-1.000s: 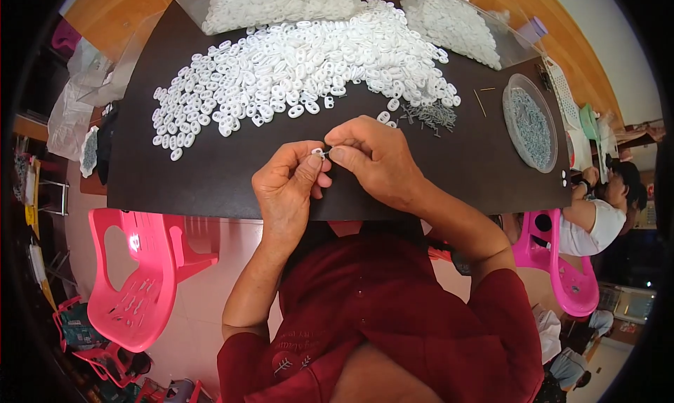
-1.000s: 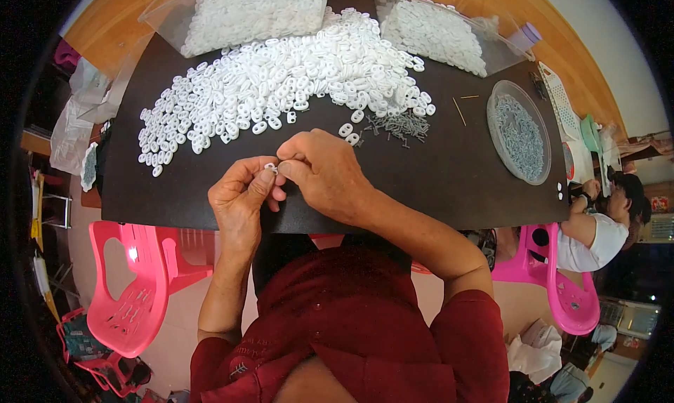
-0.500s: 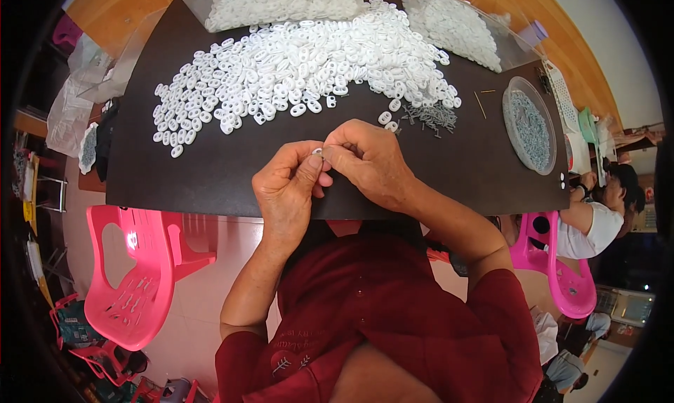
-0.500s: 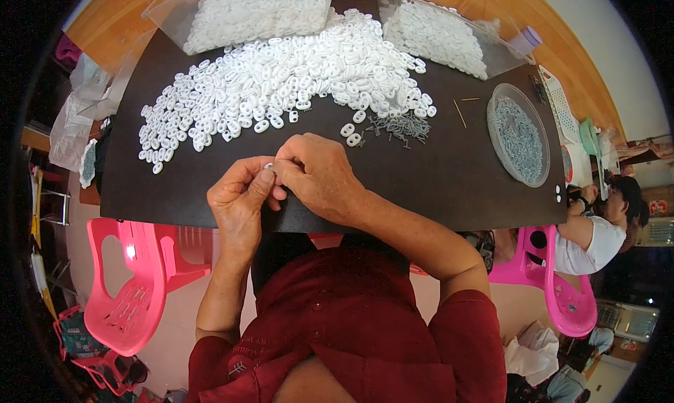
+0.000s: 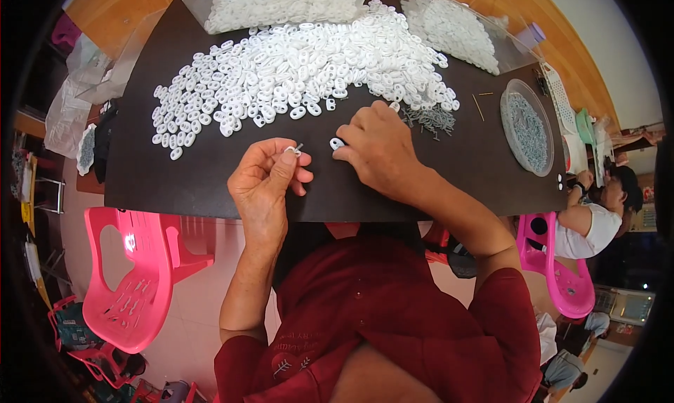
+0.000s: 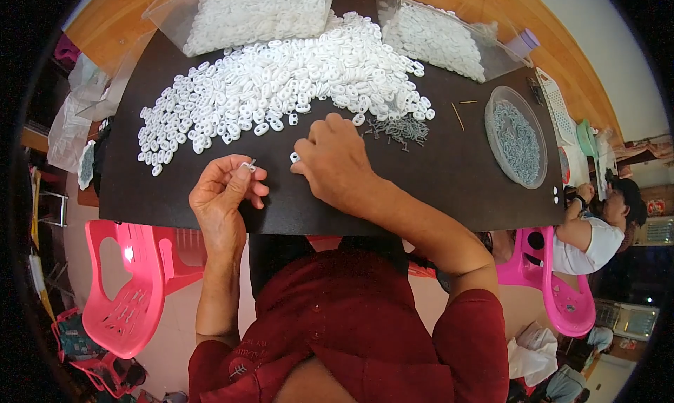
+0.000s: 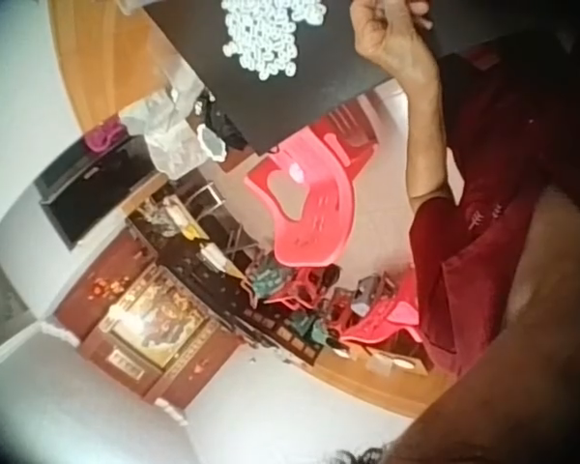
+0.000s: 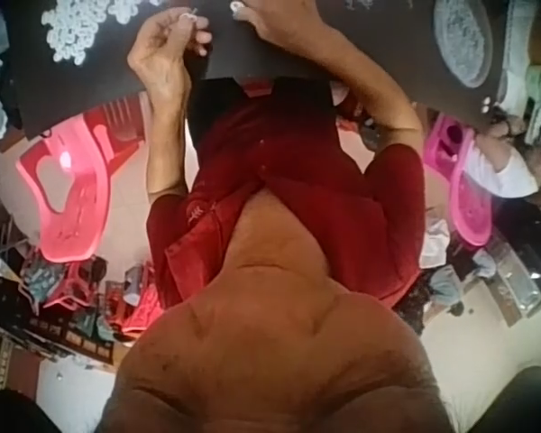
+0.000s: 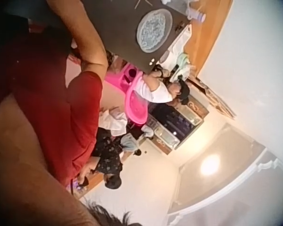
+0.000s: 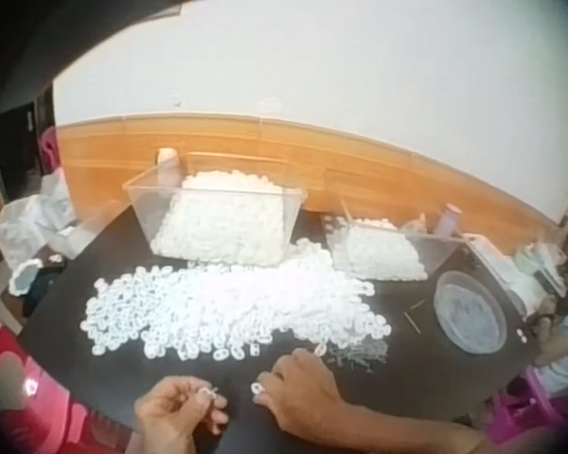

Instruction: Assembling small white plastic components by inserting metal pins into pre-drilled holes.

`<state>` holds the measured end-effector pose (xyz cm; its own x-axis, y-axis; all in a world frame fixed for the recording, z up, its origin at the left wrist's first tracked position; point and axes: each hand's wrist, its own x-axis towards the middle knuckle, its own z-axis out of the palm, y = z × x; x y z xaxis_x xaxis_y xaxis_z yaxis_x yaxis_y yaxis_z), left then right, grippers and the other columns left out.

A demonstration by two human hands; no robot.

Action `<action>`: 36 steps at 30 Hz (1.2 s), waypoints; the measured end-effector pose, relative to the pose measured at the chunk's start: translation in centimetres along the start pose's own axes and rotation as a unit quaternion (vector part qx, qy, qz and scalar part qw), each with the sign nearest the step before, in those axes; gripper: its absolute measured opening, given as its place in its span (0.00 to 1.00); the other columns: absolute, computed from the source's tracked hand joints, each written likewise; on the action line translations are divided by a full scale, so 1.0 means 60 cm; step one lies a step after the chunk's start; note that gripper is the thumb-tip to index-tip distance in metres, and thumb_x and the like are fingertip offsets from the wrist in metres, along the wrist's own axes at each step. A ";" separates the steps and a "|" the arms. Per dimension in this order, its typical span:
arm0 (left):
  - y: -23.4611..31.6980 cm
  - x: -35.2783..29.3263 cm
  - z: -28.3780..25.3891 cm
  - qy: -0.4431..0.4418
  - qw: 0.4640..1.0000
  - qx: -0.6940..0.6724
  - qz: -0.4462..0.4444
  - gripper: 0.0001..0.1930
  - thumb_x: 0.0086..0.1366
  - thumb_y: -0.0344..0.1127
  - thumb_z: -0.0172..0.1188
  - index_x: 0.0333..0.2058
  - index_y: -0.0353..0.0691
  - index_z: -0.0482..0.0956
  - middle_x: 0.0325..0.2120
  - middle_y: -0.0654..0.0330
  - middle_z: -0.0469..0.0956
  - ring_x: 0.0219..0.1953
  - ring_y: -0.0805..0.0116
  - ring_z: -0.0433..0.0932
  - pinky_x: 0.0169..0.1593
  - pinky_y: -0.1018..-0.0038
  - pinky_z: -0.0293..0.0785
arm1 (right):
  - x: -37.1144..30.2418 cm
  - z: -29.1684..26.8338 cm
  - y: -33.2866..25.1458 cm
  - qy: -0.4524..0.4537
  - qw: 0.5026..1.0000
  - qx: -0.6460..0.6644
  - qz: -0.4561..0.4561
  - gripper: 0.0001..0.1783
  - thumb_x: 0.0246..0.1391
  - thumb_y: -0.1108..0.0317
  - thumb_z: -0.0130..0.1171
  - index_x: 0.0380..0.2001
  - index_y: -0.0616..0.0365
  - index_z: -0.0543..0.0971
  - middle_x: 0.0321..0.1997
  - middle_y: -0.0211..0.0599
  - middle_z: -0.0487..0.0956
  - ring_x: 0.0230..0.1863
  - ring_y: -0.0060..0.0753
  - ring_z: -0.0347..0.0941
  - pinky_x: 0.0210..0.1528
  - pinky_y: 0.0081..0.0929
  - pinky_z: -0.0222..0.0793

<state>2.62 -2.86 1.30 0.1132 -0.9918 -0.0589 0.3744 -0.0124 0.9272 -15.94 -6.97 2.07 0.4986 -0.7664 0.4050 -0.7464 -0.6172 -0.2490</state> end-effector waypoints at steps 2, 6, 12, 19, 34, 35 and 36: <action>0.002 -0.003 0.002 -0.001 1.000 0.014 0.000 0.07 0.64 0.29 0.57 0.38 0.31 0.76 0.28 0.53 0.80 0.23 0.73 0.76 0.23 0.81 0.70 | 0.001 0.009 -0.002 -0.021 0.999 -0.027 -0.010 0.08 0.40 0.68 0.66 0.26 0.55 0.77 0.29 0.33 0.69 0.35 0.39 0.65 0.36 0.34 0.62; 0.002 -0.003 0.001 -0.001 0.999 0.037 0.011 0.05 0.63 0.27 0.58 0.36 0.32 0.78 0.28 0.60 0.79 0.26 0.78 0.75 0.25 0.84 0.67 | 0.005 0.012 -0.004 0.002 1.000 -0.007 -0.027 0.09 0.40 0.71 0.66 0.24 0.54 0.74 0.29 0.34 0.69 0.34 0.40 0.64 0.35 0.35 0.61; 0.006 -0.004 0.002 0.012 0.996 0.084 0.024 0.05 0.62 0.28 0.60 0.36 0.33 0.79 0.28 0.64 0.77 0.26 0.80 0.74 0.26 0.86 0.65 | 0.004 0.011 0.003 0.018 0.995 0.097 0.013 0.09 0.42 0.73 0.64 0.25 0.55 0.72 0.24 0.34 0.68 0.29 0.39 0.64 0.30 0.35 0.61; 0.003 -0.007 0.007 -0.005 1.000 0.003 -0.009 0.07 0.62 0.27 0.59 0.38 0.32 0.78 0.26 0.62 0.77 0.25 0.79 0.74 0.25 0.85 0.67 | 0.015 -0.023 -0.017 -0.098 0.880 0.388 0.254 0.08 0.47 0.74 0.65 0.31 0.60 0.77 0.27 0.24 0.76 0.28 0.14 0.70 0.30 0.16 0.66; 0.006 -0.027 0.026 -0.018 1.000 0.022 -0.006 0.12 0.62 0.24 0.58 0.44 0.30 0.73 0.27 0.59 0.78 0.24 0.77 0.75 0.24 0.83 0.69 | 0.009 -0.020 -0.013 -0.059 0.745 0.597 0.292 0.11 0.51 0.70 0.61 0.39 0.62 0.81 0.28 0.29 0.80 0.30 0.14 0.72 0.30 0.12 0.63; 0.006 -0.027 0.028 -0.019 1.000 0.023 -0.006 0.12 0.62 0.24 0.58 0.44 0.30 0.73 0.27 0.59 0.78 0.24 0.77 0.75 0.24 0.83 0.69 | 0.009 -0.019 -0.014 -0.059 0.744 0.597 0.293 0.11 0.51 0.70 0.61 0.39 0.62 0.81 0.28 0.29 0.80 0.30 0.14 0.72 0.30 0.12 0.63; 0.006 -0.028 0.029 -0.020 1.000 0.023 0.001 0.13 0.62 0.24 0.58 0.45 0.30 0.73 0.27 0.59 0.78 0.24 0.77 0.75 0.24 0.83 0.69 | 0.008 -0.018 -0.016 -0.057 0.745 0.598 0.291 0.11 0.51 0.70 0.61 0.38 0.62 0.81 0.28 0.29 0.80 0.29 0.14 0.71 0.30 0.12 0.63</action>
<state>0.97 -1.43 2.35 0.0765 -0.9961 -0.0441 0.3313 -0.0163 0.9434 -15.49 -6.57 3.48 0.3293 -0.9342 -0.1371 0.0417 0.1594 -0.9863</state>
